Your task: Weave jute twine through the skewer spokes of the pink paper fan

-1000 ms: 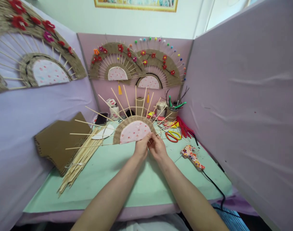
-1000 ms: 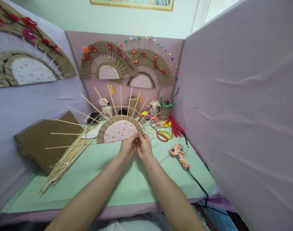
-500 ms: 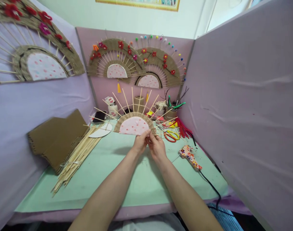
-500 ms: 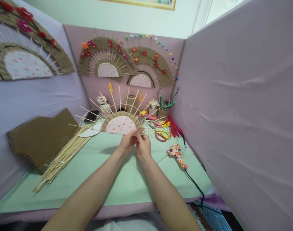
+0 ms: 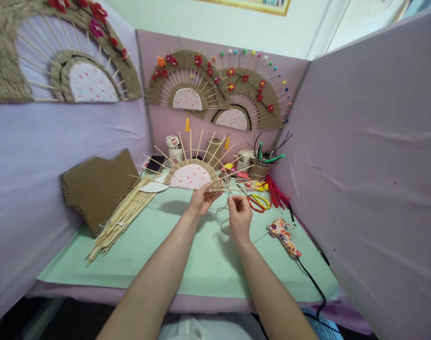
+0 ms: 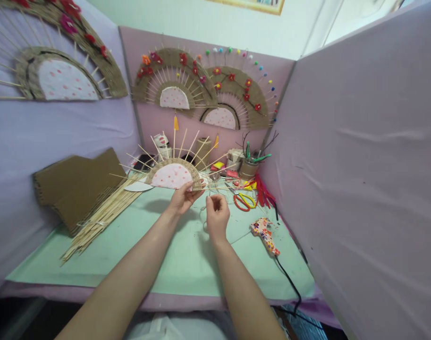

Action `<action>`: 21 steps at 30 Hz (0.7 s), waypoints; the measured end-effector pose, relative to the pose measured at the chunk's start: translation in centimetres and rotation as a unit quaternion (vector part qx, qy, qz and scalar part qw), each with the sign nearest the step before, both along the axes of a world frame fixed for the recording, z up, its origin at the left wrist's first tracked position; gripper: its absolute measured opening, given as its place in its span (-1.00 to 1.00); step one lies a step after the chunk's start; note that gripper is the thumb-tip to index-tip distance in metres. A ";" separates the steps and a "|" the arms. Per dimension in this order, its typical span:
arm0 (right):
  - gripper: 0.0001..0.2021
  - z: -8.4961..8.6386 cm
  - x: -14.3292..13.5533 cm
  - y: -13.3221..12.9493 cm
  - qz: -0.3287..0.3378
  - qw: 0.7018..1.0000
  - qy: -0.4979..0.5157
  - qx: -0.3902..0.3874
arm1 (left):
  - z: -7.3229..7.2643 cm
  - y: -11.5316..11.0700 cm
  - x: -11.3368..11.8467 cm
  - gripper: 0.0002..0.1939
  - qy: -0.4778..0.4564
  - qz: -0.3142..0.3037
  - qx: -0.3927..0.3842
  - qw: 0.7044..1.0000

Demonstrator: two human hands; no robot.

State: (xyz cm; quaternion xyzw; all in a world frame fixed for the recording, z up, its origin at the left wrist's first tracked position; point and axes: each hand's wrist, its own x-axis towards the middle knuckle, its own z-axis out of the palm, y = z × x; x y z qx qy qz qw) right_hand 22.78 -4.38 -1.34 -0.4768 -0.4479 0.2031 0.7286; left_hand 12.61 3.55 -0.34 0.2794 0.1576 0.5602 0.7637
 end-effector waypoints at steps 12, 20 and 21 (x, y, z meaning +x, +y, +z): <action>-0.76 -1.3 0.9 1.5 0.023 0.999 0.015 -0.030 | 0.4 -0.7 -0.1 -0.86 -0.017 -0.043 0.012 0.999; -0.77 -1.3 0.9 1.6 0.031 0.999 0.011 -0.043 | 0.2 -0.7 0.0 -0.87 -0.025 -0.056 -0.006 0.998; -0.77 -1.3 0.9 1.6 0.031 0.998 0.012 -0.046 | 0.3 -0.7 0.0 -0.86 -0.022 -0.054 -0.009 0.998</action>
